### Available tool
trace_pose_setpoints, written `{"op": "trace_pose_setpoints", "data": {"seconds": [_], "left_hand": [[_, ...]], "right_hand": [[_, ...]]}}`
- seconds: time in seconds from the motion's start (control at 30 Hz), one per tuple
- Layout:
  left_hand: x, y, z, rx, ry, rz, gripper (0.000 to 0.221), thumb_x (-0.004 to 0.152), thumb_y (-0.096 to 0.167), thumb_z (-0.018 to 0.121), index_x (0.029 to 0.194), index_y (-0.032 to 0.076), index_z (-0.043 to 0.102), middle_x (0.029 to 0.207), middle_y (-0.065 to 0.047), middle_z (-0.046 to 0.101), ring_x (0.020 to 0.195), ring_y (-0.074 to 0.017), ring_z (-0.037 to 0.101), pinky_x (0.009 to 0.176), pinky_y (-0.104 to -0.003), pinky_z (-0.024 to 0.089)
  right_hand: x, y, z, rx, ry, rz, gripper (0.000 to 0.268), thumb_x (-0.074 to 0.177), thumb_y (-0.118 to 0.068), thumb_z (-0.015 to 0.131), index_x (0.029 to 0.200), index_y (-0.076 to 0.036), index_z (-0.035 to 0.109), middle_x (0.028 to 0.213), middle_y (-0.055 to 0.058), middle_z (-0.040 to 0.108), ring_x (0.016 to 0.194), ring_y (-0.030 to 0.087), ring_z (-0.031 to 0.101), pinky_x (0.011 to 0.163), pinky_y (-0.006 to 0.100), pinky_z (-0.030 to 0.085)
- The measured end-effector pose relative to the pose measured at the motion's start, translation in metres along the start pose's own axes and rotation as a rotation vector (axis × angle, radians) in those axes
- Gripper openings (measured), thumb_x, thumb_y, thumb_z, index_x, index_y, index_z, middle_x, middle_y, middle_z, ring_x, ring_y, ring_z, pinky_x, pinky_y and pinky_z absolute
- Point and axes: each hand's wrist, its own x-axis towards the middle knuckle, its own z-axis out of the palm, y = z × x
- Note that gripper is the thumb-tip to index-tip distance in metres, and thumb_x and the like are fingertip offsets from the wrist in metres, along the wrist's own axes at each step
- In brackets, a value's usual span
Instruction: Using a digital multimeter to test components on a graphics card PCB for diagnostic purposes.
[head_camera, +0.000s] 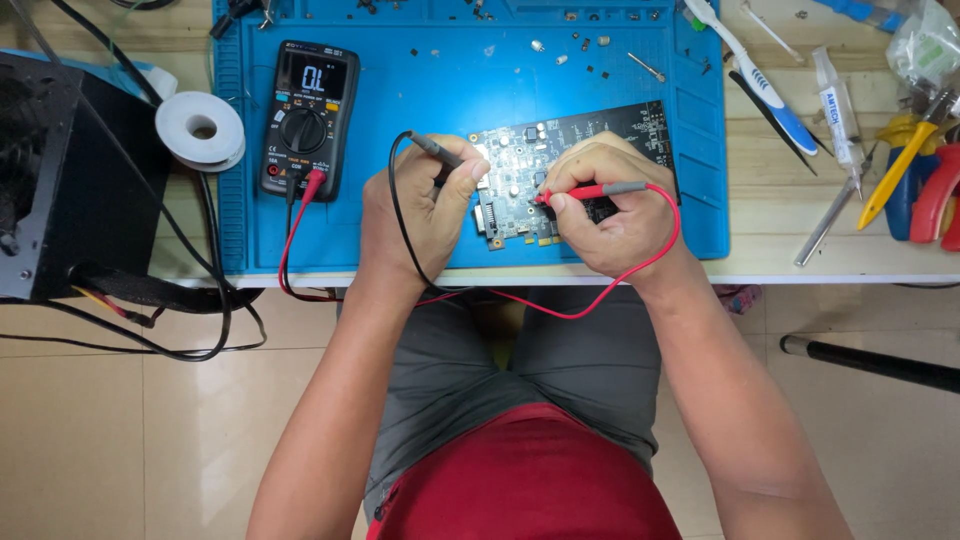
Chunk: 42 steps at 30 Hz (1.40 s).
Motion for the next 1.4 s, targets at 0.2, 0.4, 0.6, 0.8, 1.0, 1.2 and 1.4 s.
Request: {"op": "trace_pose_setpoints", "data": {"seconds": [0.2,0.4,0.6,0.8,1.0,1.2,1.4], "left_hand": [[0.0,-0.005,0.005,0.033,0.008,0.015,0.014,0.108,0.029,0.075,0.107,0.015,0.078,0.103,-0.013,0.079,0.097,-0.0426,0.077,0.082,-0.052,0.063],[0.0,-0.013,0.01,0.051,0.021,0.014,0.015,0.107,0.032,0.073,0.112,0.019,0.076,0.103,-0.011,0.08,0.096,-0.0402,0.078,0.08,-0.049,0.064],[-0.001,-0.015,0.014,0.053,0.051,0.042,0.016,0.109,0.035,0.07,0.111,0.02,0.075,0.104,-0.008,0.079,0.092,-0.0367,0.078,0.077,-0.047,0.064],[-0.001,-0.018,0.015,0.055,0.044,0.036,0.021,0.11,0.039,0.068,0.113,0.02,0.075,0.099,-0.007,0.079,0.087,-0.036,0.078,0.071,-0.046,0.064],[-0.001,-0.019,0.017,0.066,0.053,0.06,0.022,0.111,0.042,0.067,0.113,0.021,0.075,0.097,-0.006,0.078,0.085,-0.035,0.077,0.069,-0.046,0.064],[-0.001,-0.018,0.016,0.077,0.048,0.076,0.021,0.111,0.04,0.067,0.113,0.02,0.075,0.095,-0.006,0.077,0.085,-0.0356,0.077,0.068,-0.046,0.063],[0.0,-0.017,0.015,0.074,0.053,0.089,0.02,0.11,0.038,0.068,0.111,0.019,0.075,0.095,-0.006,0.077,0.084,-0.0351,0.077,0.067,-0.045,0.063]], "right_hand": [[-0.004,0.006,0.001,-0.029,-0.027,-0.036,0.015,0.106,-0.006,0.075,0.092,-0.002,0.071,0.092,0.014,0.079,0.087,0.039,0.077,0.081,0.044,0.06],[-0.008,0.009,0.002,-0.096,-0.055,-0.05,0.017,0.107,-0.007,0.074,0.091,-0.004,0.069,0.094,0.013,0.079,0.096,0.041,0.078,0.085,0.045,0.061],[-0.012,0.009,0.002,-0.118,-0.064,-0.036,0.017,0.107,-0.006,0.074,0.091,-0.004,0.068,0.097,0.013,0.079,0.101,0.043,0.078,0.086,0.048,0.061],[-0.013,0.01,0.002,-0.146,-0.07,-0.008,0.015,0.106,-0.005,0.074,0.092,-0.006,0.068,0.097,0.01,0.079,0.102,0.041,0.078,0.09,0.046,0.06],[-0.014,0.011,0.003,-0.141,-0.061,-0.012,0.016,0.106,-0.004,0.073,0.091,-0.007,0.068,0.096,0.01,0.079,0.101,0.041,0.079,0.089,0.046,0.061],[-0.013,0.012,0.003,-0.144,-0.061,-0.023,0.017,0.105,-0.003,0.073,0.089,-0.007,0.068,0.094,0.01,0.079,0.102,0.04,0.079,0.09,0.045,0.061],[-0.013,0.011,0.004,-0.133,-0.058,-0.016,0.017,0.104,-0.001,0.073,0.089,-0.006,0.068,0.095,0.011,0.079,0.102,0.041,0.079,0.09,0.046,0.061]]}}
